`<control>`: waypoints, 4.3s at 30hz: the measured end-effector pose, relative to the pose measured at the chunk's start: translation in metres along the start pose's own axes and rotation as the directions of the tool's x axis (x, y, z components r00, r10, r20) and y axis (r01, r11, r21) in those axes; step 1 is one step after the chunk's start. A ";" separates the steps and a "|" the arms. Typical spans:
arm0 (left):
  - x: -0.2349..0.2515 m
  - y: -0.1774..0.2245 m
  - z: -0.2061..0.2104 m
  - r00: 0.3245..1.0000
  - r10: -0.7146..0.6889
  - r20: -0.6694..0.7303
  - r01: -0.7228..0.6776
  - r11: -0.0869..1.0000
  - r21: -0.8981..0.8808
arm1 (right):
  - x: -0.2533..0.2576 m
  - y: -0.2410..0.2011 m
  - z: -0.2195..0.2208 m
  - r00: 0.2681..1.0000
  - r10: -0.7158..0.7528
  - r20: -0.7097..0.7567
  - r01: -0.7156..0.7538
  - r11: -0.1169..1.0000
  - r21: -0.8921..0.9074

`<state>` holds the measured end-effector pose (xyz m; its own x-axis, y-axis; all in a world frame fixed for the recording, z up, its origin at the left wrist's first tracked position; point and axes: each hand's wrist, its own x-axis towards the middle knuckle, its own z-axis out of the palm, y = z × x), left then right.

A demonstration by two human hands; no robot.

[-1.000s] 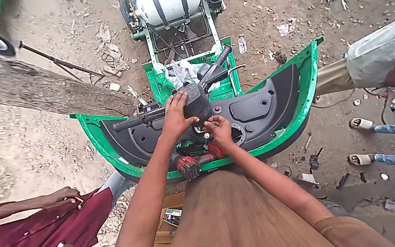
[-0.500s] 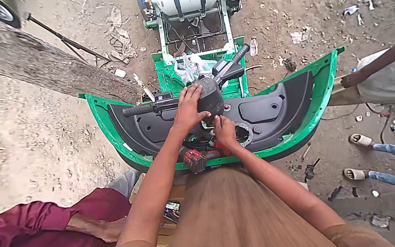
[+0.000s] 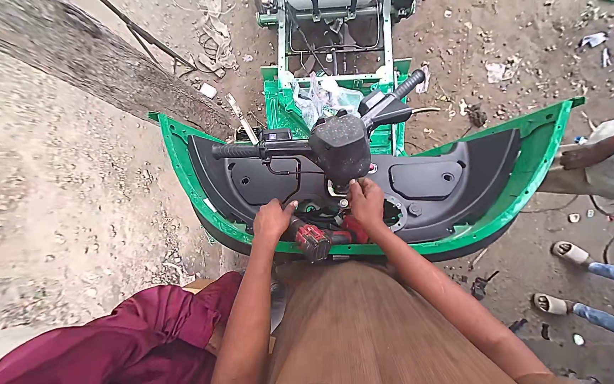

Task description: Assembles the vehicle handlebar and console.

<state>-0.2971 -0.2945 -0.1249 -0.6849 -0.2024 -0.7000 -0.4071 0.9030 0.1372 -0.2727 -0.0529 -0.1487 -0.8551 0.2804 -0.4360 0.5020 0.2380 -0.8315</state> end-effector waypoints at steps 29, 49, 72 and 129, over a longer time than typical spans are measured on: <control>-0.088 0.076 0.022 0.980 -0.188 -0.070 -0.147 -0.432 -0.890 | -0.028 -0.003 -0.044 0.427 -0.505 0.750 0.606 0.775 0.176; -0.070 0.162 0.089 0.970 0.188 0.153 0.205 -0.296 -0.933 | -0.058 0.041 -0.142 0.662 -0.584 0.469 0.648 0.132 -0.750; -0.054 0.158 0.092 0.971 0.221 0.095 0.155 -0.273 -0.949 | -0.047 0.044 -0.147 0.665 -0.595 0.450 0.647 0.160 -0.745; -0.084 0.164 0.075 0.963 0.089 -0.254 -0.269 0.266 -0.926 | -0.028 0.003 -0.185 0.787 -0.463 0.407 0.616 0.623 -0.483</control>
<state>-0.2612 -0.1006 -0.0957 -0.8495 -0.2112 -0.4835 -0.4834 -0.0559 0.8736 -0.2233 0.1124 -0.0757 -0.9583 -0.2680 -0.0990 -0.1514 0.7701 -0.6197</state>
